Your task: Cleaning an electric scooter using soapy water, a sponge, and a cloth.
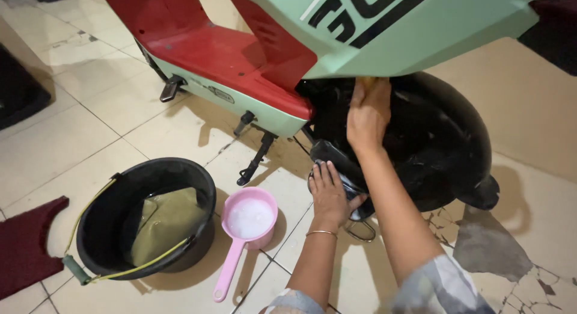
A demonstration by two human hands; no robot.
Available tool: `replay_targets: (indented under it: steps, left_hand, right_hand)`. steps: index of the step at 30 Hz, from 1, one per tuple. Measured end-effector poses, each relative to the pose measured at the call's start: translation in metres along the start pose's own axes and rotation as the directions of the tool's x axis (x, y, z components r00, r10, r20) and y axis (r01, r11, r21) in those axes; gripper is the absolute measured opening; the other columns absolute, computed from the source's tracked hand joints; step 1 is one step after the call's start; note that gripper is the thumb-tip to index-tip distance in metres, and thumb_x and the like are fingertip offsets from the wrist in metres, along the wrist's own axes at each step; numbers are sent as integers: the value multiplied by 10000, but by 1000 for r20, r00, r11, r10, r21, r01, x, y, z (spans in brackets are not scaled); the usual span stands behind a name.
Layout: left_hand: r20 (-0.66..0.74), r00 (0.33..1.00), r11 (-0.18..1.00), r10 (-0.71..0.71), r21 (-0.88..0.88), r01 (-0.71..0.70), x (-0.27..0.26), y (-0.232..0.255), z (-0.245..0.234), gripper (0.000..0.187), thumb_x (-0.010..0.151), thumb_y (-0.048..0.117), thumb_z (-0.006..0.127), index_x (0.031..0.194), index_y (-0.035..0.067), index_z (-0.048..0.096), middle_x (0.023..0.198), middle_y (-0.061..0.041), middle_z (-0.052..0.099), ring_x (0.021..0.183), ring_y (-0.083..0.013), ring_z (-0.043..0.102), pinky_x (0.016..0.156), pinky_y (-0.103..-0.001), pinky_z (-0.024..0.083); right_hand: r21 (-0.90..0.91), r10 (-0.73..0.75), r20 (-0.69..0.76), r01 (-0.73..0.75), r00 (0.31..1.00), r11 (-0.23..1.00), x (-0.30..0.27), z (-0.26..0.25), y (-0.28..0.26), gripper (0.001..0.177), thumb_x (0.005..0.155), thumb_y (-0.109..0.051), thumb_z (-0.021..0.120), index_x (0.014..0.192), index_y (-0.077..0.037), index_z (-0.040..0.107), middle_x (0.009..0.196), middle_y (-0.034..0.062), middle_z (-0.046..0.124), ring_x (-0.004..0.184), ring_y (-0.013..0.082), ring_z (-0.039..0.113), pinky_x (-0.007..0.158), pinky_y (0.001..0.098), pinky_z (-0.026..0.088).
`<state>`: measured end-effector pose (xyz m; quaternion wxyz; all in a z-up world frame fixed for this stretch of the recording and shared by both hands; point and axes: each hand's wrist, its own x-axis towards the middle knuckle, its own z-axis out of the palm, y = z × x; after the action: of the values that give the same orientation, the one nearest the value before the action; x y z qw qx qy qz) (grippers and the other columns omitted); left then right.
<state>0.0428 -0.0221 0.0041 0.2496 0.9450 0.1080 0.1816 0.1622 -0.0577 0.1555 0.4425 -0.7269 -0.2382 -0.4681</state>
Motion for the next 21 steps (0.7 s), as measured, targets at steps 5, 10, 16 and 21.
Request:
replay_targets:
  steps: [5,10,16,21]
  left_hand:
    - [46,999,1000,-8,26,7,1,-1,4,1317,748,667,762,1572,-101,80,1650,-289,134,1542,-452,50,1226,-566,50]
    - [48,999,997,-8,75,4,0,0,6,1303,761,661,753,1569,-96,65,1652,-280,114,1539,-439,33,1214,-562,40]
    - [65,997,997,-30,66,25,-1,2,-4,1294,774,664,741,1574,-94,63,1656,-279,113,1547,-434,29,1216,-557,43]
    - [64,998,998,-14,69,9,-4,5,-7,1281,783,671,735,1565,-102,78,1649,-292,124,1544,-441,44,1224,-553,53]
  right_hand:
    - [76,176,239,-199,955,977,-68,-57,29,475,1049,-111,513,1479,51,395,1351,343,548,1202,505,567,976,520,482]
    - [-49,174,283,-167,943,985,-65,-63,41,263,1089,-111,513,1334,-19,541,1286,259,625,1208,465,614,1030,521,491]
    - [-89,-5,211,24,978,996,30,-16,21,342,1068,-144,499,1343,49,565,1318,328,591,1205,500,562,1029,540,453]
    - [8,-89,460,96,883,995,89,5,83,338,1023,-161,541,1288,21,642,1282,256,656,1175,444,597,989,497,462]
